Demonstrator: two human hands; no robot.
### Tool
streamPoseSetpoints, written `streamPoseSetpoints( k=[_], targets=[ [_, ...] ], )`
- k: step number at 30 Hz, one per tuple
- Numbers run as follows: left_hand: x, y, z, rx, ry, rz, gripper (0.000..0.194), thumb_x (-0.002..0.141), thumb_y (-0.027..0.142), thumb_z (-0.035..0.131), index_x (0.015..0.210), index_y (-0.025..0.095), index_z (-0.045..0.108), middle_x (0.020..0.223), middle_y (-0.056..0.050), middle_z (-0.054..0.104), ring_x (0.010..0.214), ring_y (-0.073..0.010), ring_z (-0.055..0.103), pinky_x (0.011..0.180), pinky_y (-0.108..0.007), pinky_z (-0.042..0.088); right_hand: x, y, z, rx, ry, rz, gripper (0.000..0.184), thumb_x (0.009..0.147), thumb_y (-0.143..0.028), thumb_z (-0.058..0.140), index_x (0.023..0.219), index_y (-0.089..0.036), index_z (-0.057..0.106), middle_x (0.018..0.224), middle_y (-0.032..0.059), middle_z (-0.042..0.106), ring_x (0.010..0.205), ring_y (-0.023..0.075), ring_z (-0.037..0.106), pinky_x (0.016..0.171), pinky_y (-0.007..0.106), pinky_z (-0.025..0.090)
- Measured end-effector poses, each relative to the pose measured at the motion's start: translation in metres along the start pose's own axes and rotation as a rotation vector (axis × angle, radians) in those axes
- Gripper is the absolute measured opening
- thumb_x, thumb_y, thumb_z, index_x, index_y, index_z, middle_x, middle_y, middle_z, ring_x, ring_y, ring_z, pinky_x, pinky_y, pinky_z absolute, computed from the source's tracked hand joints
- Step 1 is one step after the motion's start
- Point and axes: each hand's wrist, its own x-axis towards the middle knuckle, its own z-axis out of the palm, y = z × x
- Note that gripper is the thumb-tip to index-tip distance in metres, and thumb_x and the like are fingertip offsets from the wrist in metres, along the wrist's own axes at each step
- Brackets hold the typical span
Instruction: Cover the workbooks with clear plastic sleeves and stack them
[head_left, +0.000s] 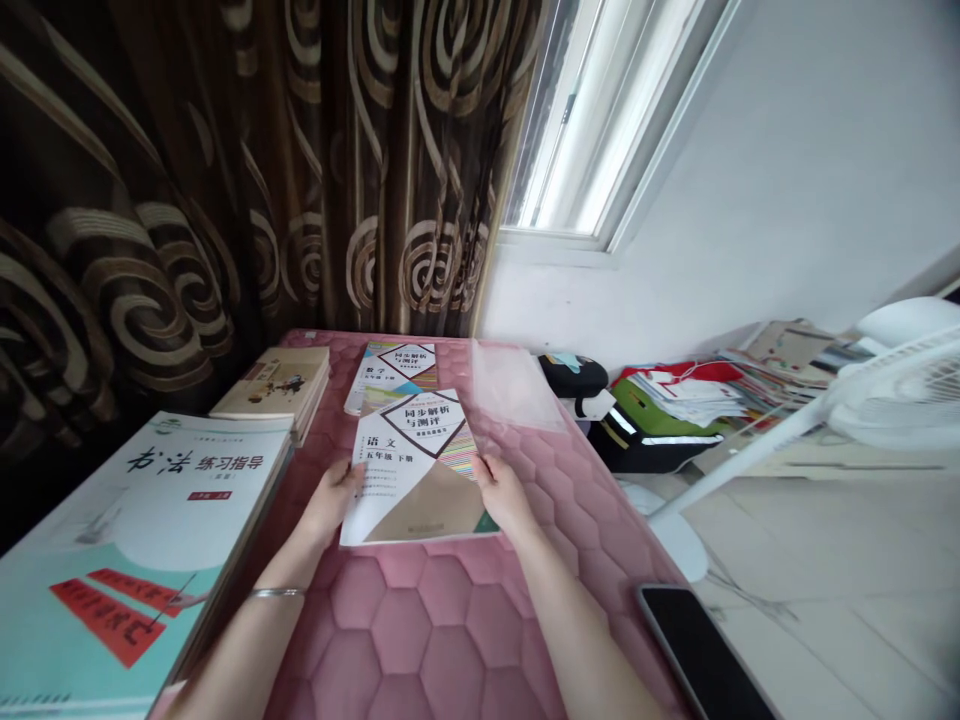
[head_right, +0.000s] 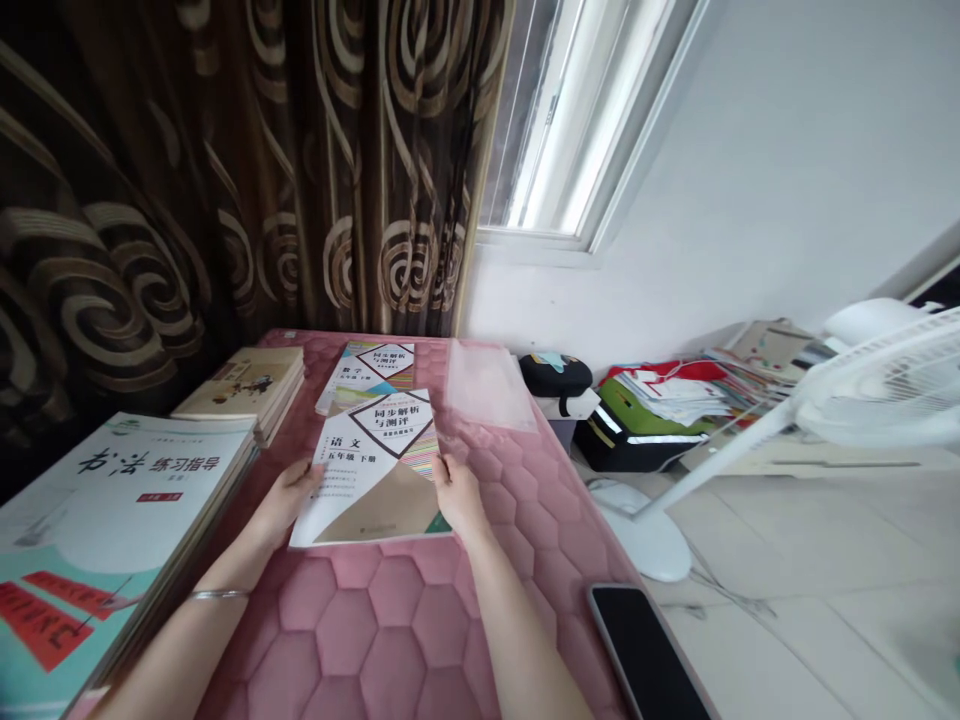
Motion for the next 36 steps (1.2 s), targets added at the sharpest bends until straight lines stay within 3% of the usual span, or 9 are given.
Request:
streamPoseSetpoints(
  k=[5, 7, 13, 18, 29, 36],
  targets=[
    [-0.01, 0.012, 0.006, 0.207, 0.107, 0.382, 0.037, 0.08, 0.053, 0.06, 0.091, 0.018, 0.058, 0.085, -0.002, 0.064, 0.083, -0.0173, 0.059, 0.077, -0.029, 0.047, -0.004, -0.011, -0.007, 0.095, 0.17, -0.057, 0.034, 0.09, -0.045, 0.035, 0.1, -0.02, 0.057, 0.095, 0.0108, 0.07, 0.087, 0.0228, 0.065, 0.074, 0.03, 0.049],
    [-0.013, 0.013, 0.006, 0.235, 0.128, 0.467, 0.033, 0.085, 0.052, 0.054, 0.091, 0.019, 0.057, 0.086, -0.001, 0.063, 0.085, -0.0164, 0.058, 0.079, -0.028, 0.046, -0.006, -0.012, -0.009, 0.081, 0.193, -0.061, 0.032, 0.09, -0.045, 0.034, 0.098, -0.021, 0.054, 0.095, 0.0103, 0.069, 0.086, 0.0226, 0.064, 0.073, 0.03, 0.049],
    [-0.015, -0.001, 0.007, 0.158, 0.09, 0.421, 0.047, 0.085, 0.059, 0.049, 0.104, 0.017, 0.06, 0.106, -0.007, 0.066, 0.102, -0.0212, 0.058, 0.092, -0.033, 0.044, -0.005, 0.005, 0.002, 0.117, 0.144, -0.099, 0.033, 0.091, -0.044, 0.03, 0.097, -0.021, 0.053, 0.095, 0.0125, 0.068, 0.09, 0.0236, 0.063, 0.075, 0.032, 0.05],
    [-0.012, -0.007, 0.007, 0.174, 0.092, 0.397, 0.055, 0.082, 0.066, 0.047, 0.101, 0.016, 0.064, 0.103, -0.009, 0.069, 0.097, -0.0235, 0.061, 0.09, -0.036, 0.047, -0.003, 0.013, 0.011, 0.205, 0.156, -0.085, 0.037, 0.09, -0.05, 0.033, 0.093, -0.021, 0.057, 0.093, 0.0109, 0.07, 0.086, 0.0218, 0.065, 0.073, 0.029, 0.05],
    [-0.02, -0.005, 0.008, 0.162, 0.18, 0.441, 0.058, 0.08, 0.067, 0.05, 0.108, 0.018, 0.063, 0.113, -0.01, 0.067, 0.111, -0.0249, 0.058, 0.097, -0.037, 0.044, -0.005, 0.012, 0.009, 0.322, 0.157, -0.128, 0.043, 0.089, -0.054, 0.036, 0.09, -0.019, 0.061, 0.093, 0.0128, 0.072, 0.088, 0.0226, 0.066, 0.075, 0.029, 0.052],
    [-0.03, 0.012, 0.021, 0.104, 0.246, 0.488, 0.05, 0.084, 0.061, 0.049, 0.1, 0.017, 0.063, 0.101, -0.009, 0.068, 0.097, -0.022, 0.06, 0.086, -0.032, 0.047, -0.008, 0.004, 0.002, 0.307, 0.214, -0.128, 0.039, 0.088, -0.051, 0.038, 0.094, -0.02, 0.061, 0.091, 0.0116, 0.071, 0.083, 0.0223, 0.065, 0.07, 0.03, 0.051]
  ],
)
